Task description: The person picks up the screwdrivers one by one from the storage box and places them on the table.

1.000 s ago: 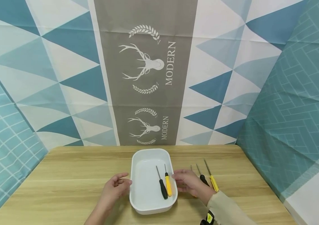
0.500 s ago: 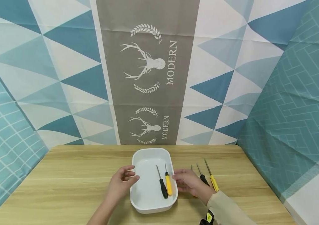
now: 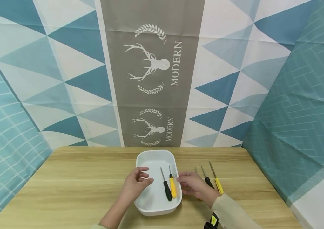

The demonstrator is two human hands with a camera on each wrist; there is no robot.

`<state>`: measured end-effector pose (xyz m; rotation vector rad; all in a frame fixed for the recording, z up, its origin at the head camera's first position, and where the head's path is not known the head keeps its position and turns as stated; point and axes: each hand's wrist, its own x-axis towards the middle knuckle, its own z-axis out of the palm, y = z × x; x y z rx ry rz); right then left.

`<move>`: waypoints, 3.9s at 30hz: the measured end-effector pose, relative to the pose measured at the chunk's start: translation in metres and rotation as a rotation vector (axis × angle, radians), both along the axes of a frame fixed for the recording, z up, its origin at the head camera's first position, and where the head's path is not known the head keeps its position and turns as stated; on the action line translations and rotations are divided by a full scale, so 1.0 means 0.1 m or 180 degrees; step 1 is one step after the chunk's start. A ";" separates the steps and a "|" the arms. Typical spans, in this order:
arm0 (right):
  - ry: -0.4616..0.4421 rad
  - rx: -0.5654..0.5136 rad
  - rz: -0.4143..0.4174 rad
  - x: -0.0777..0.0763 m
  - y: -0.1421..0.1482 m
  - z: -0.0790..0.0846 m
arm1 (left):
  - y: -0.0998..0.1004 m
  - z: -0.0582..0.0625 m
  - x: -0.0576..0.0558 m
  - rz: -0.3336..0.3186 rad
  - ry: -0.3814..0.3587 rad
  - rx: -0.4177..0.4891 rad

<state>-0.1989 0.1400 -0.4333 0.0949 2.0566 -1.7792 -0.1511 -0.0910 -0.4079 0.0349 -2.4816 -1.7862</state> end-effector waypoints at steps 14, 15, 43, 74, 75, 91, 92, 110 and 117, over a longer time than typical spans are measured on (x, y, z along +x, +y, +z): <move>-0.0009 -0.0026 -0.0002 0.01 -0.01 0.02 | 0.16 0.00 -0.07 -0.0112 -0.0066 -0.0105; -0.0005 -0.0022 0.0000 0.01 0.00 0.02 | 0.17 0.00 -0.08 -0.0118 -0.0089 -0.0122; -0.0026 0.0012 -0.0024 0.00 0.00 0.03 | 0.45 -0.05 -0.33 0.0033 -0.0988 0.0106; -0.0074 -0.0009 -0.0053 0.00 0.00 0.03 | 0.67 -0.27 -0.35 0.0195 -0.1415 -0.0087; -0.0074 -0.0011 -0.0052 0.00 0.00 0.03 | 0.67 -0.28 -0.35 0.0190 -0.1421 -0.0097; -0.0035 -0.0039 -0.0022 0.00 0.00 0.07 | 0.77 -0.29 -0.38 0.0233 -0.1190 -0.0610; -0.0031 -0.0042 -0.0016 0.00 0.01 0.07 | 0.77 -0.29 -0.38 0.0248 -0.1188 -0.0637; -0.0071 0.0076 -0.0040 -0.02 0.00 0.03 | 0.83 -0.30 -0.35 0.0238 -0.1199 -0.0974; -0.0035 0.0062 -0.0009 0.00 0.01 0.01 | 0.85 -0.29 -0.32 0.0210 -0.1126 -0.1044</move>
